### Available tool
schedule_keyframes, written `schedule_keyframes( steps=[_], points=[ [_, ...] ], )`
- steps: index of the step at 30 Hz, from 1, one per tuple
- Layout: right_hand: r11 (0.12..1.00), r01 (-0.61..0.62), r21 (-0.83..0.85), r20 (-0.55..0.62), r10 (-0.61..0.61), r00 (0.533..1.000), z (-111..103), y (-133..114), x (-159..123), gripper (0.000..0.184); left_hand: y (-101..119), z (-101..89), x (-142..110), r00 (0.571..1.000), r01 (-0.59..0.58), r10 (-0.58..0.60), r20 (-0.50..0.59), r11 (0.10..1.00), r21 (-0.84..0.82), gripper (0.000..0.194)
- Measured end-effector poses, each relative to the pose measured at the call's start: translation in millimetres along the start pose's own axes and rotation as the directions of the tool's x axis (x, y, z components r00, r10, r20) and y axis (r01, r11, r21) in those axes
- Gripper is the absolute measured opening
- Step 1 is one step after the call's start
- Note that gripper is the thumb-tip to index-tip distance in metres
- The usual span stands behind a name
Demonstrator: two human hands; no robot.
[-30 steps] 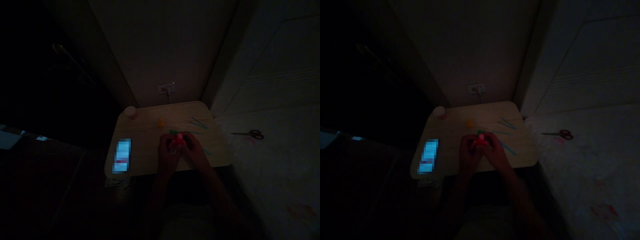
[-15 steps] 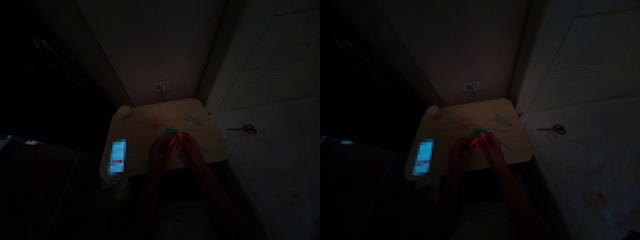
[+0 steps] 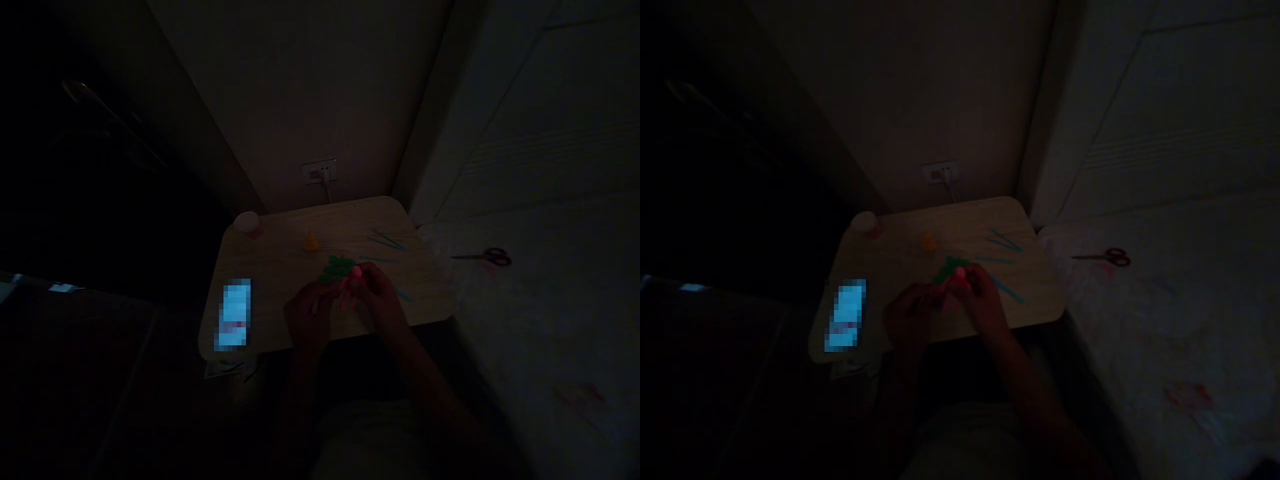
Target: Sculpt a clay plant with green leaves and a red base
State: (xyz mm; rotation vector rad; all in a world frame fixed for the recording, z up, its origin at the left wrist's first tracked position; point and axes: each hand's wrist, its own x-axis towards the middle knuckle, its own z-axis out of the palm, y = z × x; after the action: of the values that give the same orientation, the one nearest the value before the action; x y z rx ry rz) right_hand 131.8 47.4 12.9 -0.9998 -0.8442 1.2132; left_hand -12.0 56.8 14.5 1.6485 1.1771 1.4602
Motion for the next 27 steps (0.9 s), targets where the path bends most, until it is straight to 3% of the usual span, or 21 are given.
schedule_keyframes(
  steps=[4, 7, 9, 11, 14, 17, 23, 27],
  points=[
    [1.0, 0.015, 0.023, 0.002, -0.015, 1.0, 4, -5, -2, 0.034, 0, 0.6, -1, 0.998, 0.037, -0.039, -0.042, 0.998, -0.044, 0.014],
    [0.999, 0.048, 0.009, -0.028, -0.047, 0.998, 3, -7, -3, 0.033, 1, 3.0, -1, 0.989, 0.11, -0.129, -0.072, 0.968, -0.225, 0.033],
    [0.999, 0.054, -0.004, -0.041, -0.054, 0.998, 2, -7, -3, 0.033, 3, 4.4, 0, 0.983, 0.15, -0.178, -0.043, 0.919, -0.364, 0.047],
    [0.999, 0.044, -0.009, -0.041, -0.044, 0.998, 1, -7, -4, 0.033, 4, 5.1, 2, 0.982, 0.179, -0.19, 0.014, 0.894, -0.411, 0.046],
    [0.999, 0.038, -0.004, -0.053, -0.038, 0.998, 1, -6, -4, 0.035, 6, 4.7, 3, 0.976, 0.218, -0.2, 0.09, 0.934, -0.284, 0.03],
    [0.999, 0.044, -0.012, -0.05, -0.045, 0.998, 2, -5, -5, 0.038, 7, 3.0, 3, 0.972, 0.232, -0.223, 0.076, 0.959, -0.16, 0.021],
    [0.997, 0.056, -0.044, 0.004, -0.056, 0.998, 2, -11, -8, 0.037, 7, -1.3, 4, 0.973, 0.231, -0.229, 0.023, 0.965, -0.125, 0.02],
    [0.996, 0.047, -0.074, -0.006, -0.048, 0.999, 2, -12, -9, 0.035, 6, -1.9, 5, 0.97, 0.244, -0.24, 0.045, 0.95, -0.195, 0.036]
  ],
)
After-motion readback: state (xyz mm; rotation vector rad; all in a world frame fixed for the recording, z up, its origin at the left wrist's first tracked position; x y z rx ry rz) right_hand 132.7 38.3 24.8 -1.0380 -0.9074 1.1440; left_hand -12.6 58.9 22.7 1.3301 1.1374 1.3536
